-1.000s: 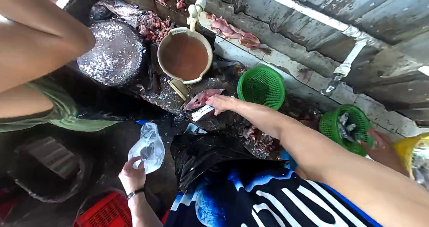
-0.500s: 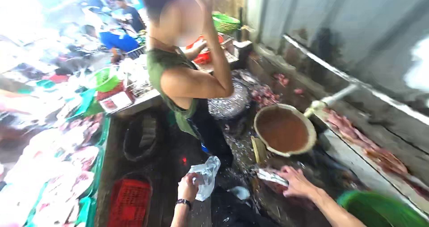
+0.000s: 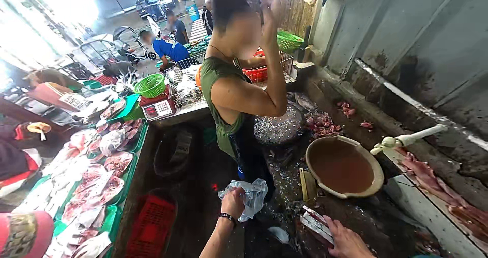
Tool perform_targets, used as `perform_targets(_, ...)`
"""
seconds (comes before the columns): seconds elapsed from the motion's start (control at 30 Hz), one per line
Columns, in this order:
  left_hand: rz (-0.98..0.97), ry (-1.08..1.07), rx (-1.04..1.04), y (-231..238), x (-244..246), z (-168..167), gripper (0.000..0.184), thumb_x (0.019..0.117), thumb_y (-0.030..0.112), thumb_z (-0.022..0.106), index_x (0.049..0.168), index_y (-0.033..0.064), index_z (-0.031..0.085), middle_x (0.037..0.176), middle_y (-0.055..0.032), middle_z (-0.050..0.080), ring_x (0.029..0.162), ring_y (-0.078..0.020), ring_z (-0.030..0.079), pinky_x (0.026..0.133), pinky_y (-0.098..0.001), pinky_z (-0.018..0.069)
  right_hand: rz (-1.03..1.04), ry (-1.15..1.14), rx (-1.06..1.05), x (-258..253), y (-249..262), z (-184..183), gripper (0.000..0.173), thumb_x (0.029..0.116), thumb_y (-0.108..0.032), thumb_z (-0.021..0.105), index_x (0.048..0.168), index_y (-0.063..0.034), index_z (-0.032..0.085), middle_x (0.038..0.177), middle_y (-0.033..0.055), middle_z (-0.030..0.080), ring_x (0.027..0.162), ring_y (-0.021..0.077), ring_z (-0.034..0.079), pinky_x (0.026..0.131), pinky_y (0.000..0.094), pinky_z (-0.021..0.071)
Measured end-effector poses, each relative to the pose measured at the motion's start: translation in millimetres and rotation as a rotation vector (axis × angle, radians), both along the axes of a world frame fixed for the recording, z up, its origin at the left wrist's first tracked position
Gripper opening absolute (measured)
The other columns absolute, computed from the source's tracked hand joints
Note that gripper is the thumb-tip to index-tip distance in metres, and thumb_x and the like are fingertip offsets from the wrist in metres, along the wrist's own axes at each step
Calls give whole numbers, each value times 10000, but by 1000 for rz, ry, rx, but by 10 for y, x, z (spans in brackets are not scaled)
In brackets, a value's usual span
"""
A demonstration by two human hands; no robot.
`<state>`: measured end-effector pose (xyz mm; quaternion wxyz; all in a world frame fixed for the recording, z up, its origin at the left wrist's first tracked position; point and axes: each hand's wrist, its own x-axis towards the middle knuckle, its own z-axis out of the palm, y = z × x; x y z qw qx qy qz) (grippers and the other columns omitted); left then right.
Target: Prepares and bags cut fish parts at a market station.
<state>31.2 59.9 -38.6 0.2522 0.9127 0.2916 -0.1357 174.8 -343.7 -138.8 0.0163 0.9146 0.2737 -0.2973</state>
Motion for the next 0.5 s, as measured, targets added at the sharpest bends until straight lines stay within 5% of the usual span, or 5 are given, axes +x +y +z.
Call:
perform_targets(0.13,2,26,103,-220,173,115,774,875,95,657,1549,409,438,1565,-167,463,1152,-395,667,876,-596,572,-84,23,-15,47,-30,0,1116,617,-541,905,1540,-153,412,1274,235,665,1072,442,686,890,636,543)
perform_targets(0.23,1,20,103,-392,311,83,985,810,64,714,1650,253,236,1712,-146,181,1250,-382,623,911,-549,575,-291,163,100,85,-197,-85,1061,584,-495,939,1483,-198,461,1140,220,723,1060,436,696,916,656,536)
perform_targets(0.33,-36,-122,95,-561,511,57,1145,729,20,773,1662,118,117,1717,-165,140,1324,-358,578,956,-511,573,-601,430,624,60,-483,-183,840,629,-257,889,1388,-98,566,1180,194,687,1052,335,684,911,568,575)
perform_targets(0.43,-180,-281,-51,-844,739,175,1174,696,-9,784,1651,58,104,1697,-234,152,1393,-377,513,1011,-517,559,-954,684,1123,-212,-503,413,614,688,-183,704,1289,-121,591,983,35,700,818,127,688,688,359,596)
perform_targets(0.5,-285,-317,-185,-1091,853,176,1088,764,-8,726,1653,64,102,1675,-259,202,1379,-391,522,1041,-525,537,-1050,739,1348,-390,-497,796,487,743,-195,632,1224,-120,606,971,-32,708,838,43,680,725,274,594)
